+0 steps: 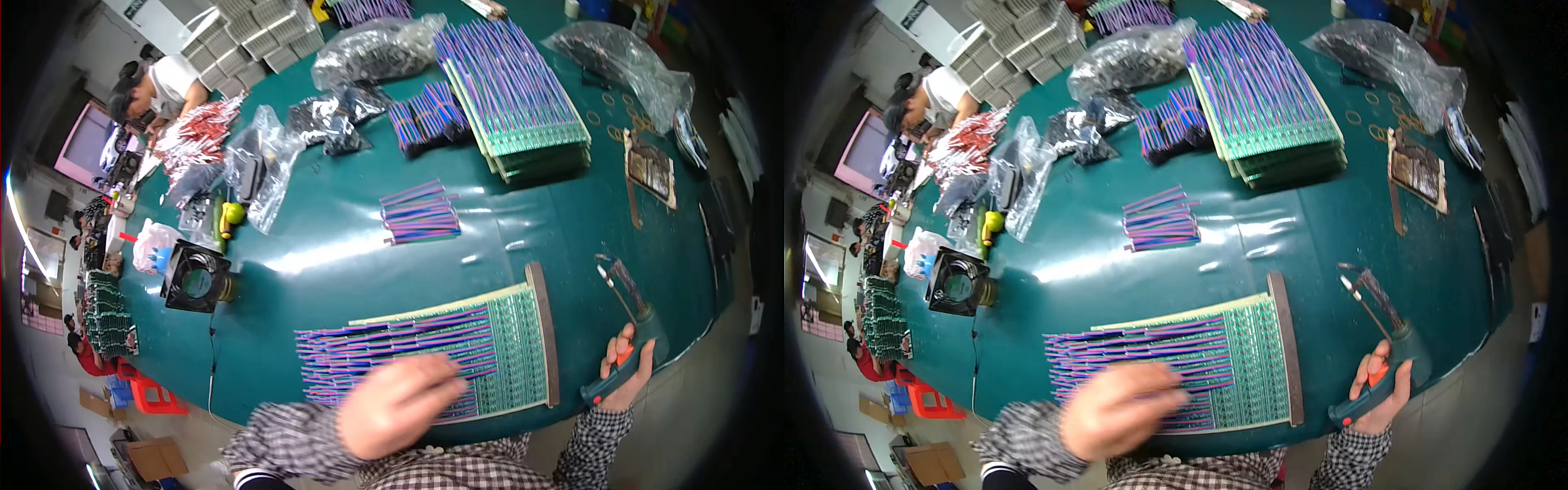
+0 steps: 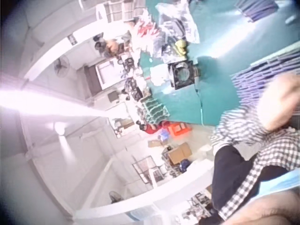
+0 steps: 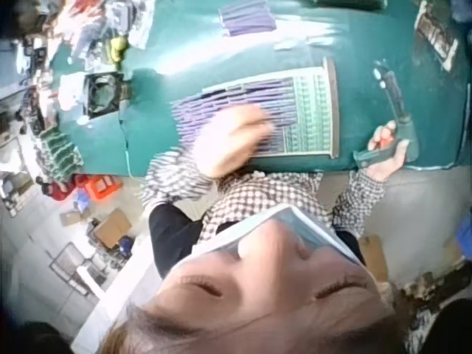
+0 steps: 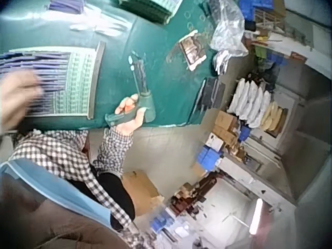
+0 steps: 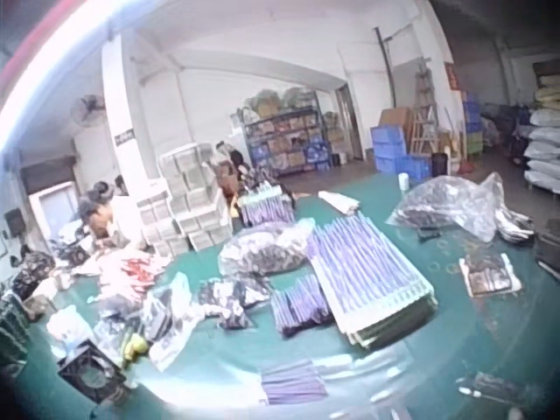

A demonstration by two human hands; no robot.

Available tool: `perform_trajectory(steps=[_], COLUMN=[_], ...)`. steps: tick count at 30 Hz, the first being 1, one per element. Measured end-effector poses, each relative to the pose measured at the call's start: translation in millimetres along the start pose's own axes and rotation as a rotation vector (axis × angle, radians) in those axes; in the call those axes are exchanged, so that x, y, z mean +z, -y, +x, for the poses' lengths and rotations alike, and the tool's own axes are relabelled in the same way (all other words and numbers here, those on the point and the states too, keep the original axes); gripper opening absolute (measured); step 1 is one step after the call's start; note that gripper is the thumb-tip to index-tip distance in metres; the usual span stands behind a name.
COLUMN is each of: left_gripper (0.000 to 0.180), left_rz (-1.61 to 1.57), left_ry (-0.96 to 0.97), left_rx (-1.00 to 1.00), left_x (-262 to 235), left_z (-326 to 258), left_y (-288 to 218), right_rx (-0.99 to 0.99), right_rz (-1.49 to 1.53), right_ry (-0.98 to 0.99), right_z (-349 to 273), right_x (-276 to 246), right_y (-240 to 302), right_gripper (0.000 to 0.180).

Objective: The person places multi-wire ribbon cables onto a circuit board panel by hand and solders them in place using a soldering tool.

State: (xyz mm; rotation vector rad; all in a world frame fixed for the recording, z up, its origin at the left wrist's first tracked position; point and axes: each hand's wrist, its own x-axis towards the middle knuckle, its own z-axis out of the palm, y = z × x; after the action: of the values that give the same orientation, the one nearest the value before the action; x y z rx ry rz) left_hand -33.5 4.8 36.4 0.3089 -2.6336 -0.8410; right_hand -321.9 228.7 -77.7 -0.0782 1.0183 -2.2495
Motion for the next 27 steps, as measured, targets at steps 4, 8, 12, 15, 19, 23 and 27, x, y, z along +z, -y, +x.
perform_trajectory(steps=[4,8,12,15,19,23,27], left_gripper=[0.027,0.011,0.011,0.014,0.014,0.013,0.011], left_rz=[0.069,0.160,0.207,0.293,0.282,0.212,0.158], left_ry=[-0.086,-0.123,-0.107,-0.145,-0.130,-0.092,-0.129], left_rx=[-0.147,-0.335,-0.312,-0.166,-0.181,-0.185,-0.181], left_x=[-21,13,23,23,24,26,22], left_z=[55,78,60,77,80,75,76], left_y=[83,151,147,141,155,146,134], right_rx=[0.001,-0.001,-0.002,-0.002,0.015,0.019,0.020], right_rz=[-0.045,-0.002,-0.002,-0.048,-0.020,-0.049,-0.038], right_ry=[0.022,0.041,0.068,0.053,0.047,0.060,0.088], right_z=[4,-2,-3,-2,-1,1,3], right_x=[-3,-6,-8,-3,-4,-2,0], right_y=[1,-4,-2,3,-1,0,3], right_gripper=[0.050,0.049,0.049,0.049,0.050,0.051,0.050])
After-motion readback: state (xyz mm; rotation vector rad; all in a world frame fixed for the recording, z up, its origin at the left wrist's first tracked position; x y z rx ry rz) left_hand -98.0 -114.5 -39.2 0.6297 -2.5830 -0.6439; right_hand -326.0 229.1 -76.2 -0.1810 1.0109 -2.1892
